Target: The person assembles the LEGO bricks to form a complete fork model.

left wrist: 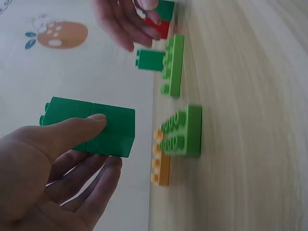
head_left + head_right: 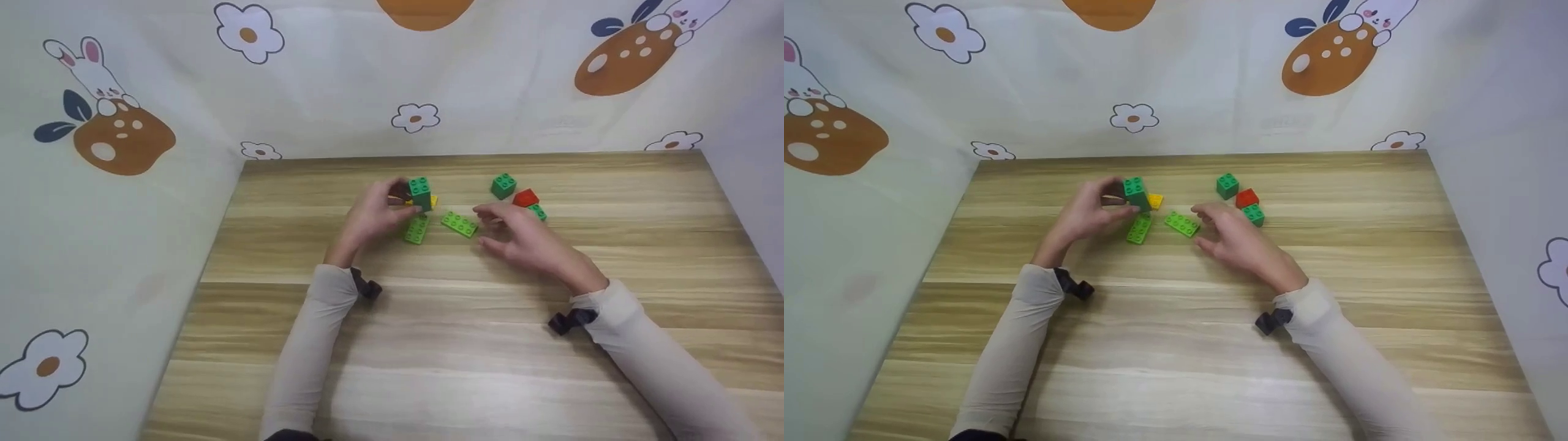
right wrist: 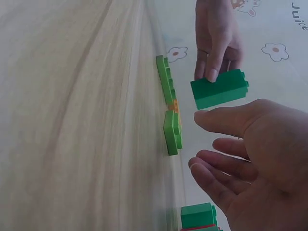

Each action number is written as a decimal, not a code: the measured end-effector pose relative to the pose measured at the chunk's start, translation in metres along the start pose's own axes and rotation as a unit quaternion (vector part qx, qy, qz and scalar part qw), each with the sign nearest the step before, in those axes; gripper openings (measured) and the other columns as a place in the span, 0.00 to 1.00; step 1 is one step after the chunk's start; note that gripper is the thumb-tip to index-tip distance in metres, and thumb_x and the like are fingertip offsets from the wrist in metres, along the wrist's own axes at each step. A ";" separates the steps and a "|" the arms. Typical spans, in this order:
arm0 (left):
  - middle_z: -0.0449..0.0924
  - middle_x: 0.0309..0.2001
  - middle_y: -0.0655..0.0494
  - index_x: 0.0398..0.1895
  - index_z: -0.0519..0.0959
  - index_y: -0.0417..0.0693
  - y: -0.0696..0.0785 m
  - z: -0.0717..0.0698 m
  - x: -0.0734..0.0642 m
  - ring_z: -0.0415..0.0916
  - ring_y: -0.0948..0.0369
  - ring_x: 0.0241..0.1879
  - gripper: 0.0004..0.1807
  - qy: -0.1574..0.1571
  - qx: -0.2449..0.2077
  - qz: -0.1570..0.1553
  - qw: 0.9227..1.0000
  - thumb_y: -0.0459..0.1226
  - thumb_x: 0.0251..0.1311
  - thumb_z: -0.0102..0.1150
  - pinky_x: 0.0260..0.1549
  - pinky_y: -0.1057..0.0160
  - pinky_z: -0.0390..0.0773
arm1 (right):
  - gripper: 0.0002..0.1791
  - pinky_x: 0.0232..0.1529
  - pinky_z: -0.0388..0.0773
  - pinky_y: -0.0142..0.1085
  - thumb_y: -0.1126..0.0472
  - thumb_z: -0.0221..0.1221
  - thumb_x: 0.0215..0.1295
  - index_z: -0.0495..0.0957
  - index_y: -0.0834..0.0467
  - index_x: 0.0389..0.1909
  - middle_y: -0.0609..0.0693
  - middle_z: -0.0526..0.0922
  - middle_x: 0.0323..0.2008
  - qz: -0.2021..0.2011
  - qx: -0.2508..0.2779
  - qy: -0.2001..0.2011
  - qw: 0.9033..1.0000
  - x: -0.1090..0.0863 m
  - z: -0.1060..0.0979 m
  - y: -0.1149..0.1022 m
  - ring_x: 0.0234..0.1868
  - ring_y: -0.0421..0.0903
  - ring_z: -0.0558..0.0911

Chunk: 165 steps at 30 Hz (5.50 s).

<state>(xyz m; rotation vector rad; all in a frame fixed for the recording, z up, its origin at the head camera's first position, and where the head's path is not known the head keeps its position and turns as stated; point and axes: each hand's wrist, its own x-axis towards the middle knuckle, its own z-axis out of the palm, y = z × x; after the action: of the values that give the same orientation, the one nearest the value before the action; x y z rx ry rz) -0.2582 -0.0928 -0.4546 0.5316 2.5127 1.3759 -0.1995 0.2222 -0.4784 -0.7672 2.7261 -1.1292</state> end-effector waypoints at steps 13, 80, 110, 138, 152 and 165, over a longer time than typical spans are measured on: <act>0.84 0.60 0.43 0.65 0.77 0.40 -0.028 -0.028 -0.004 0.84 0.49 0.62 0.26 0.016 0.008 -0.054 0.998 0.34 0.67 0.73 0.67 0.51 0.82 | 0.32 0.68 0.82 0.54 0.59 0.73 0.70 0.76 0.65 0.70 0.60 0.84 0.64 0.032 -0.017 -0.020 0.999 0.019 0.014 -0.002 0.64 0.56 0.84; 0.85 0.49 0.48 0.57 0.88 0.41 0.002 0.038 -0.032 0.81 0.55 0.48 0.18 -0.102 0.149 0.034 0.983 0.30 0.64 0.74 0.52 0.57 0.84 | 0.21 0.59 0.84 0.51 0.67 0.73 0.66 0.87 0.59 0.60 0.53 0.90 0.55 -0.043 -0.054 -0.030 0.997 -0.012 0.005 0.012 0.57 0.51 0.86; 0.85 0.46 0.45 0.56 0.88 0.40 -0.002 0.041 -0.031 0.82 0.54 0.45 0.18 -0.095 0.149 0.070 0.982 0.30 0.63 0.75 0.47 0.60 0.84 | 0.22 0.62 0.83 0.51 0.67 0.73 0.66 0.86 0.60 0.61 0.54 0.89 0.57 -0.038 -0.052 -0.047 0.997 -0.012 0.001 0.011 0.59 0.51 0.85; 0.86 0.48 0.47 0.57 0.87 0.41 -0.001 0.042 -0.031 0.83 0.55 0.45 0.19 -0.095 0.133 0.053 0.985 0.31 0.63 0.76 0.49 0.58 0.86 | 0.13 0.39 0.82 0.33 0.67 0.74 0.66 0.88 0.62 0.50 0.54 0.90 0.39 0.025 -0.046 0.086 0.995 -0.012 -0.037 0.008 0.39 0.47 0.85; 0.87 0.50 0.47 0.58 0.87 0.43 -0.004 0.041 -0.032 0.83 0.56 0.47 0.19 -0.097 0.112 0.033 0.988 0.31 0.63 0.75 0.51 0.58 0.87 | 0.20 0.41 0.78 0.34 0.55 0.79 0.63 0.86 0.62 0.49 0.59 0.89 0.42 0.134 -0.075 0.063 0.986 -0.020 -0.073 0.025 0.43 0.54 0.86; 0.86 0.51 0.52 0.58 0.87 0.47 -0.005 0.040 -0.032 0.82 0.58 0.48 0.19 -0.101 0.094 0.003 0.990 0.33 0.65 0.76 0.53 0.58 0.86 | 0.21 0.51 0.86 0.59 0.59 0.78 0.62 0.83 0.64 0.52 0.64 0.90 0.45 0.130 -0.086 0.029 0.987 -0.020 -0.069 0.024 0.46 0.60 0.89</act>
<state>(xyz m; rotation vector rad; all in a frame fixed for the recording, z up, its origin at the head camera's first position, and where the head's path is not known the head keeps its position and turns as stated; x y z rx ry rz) -0.2161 -0.0781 -0.4796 0.6787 2.4872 1.0335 -0.2111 0.2901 -0.4473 -0.3825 2.8923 -0.8829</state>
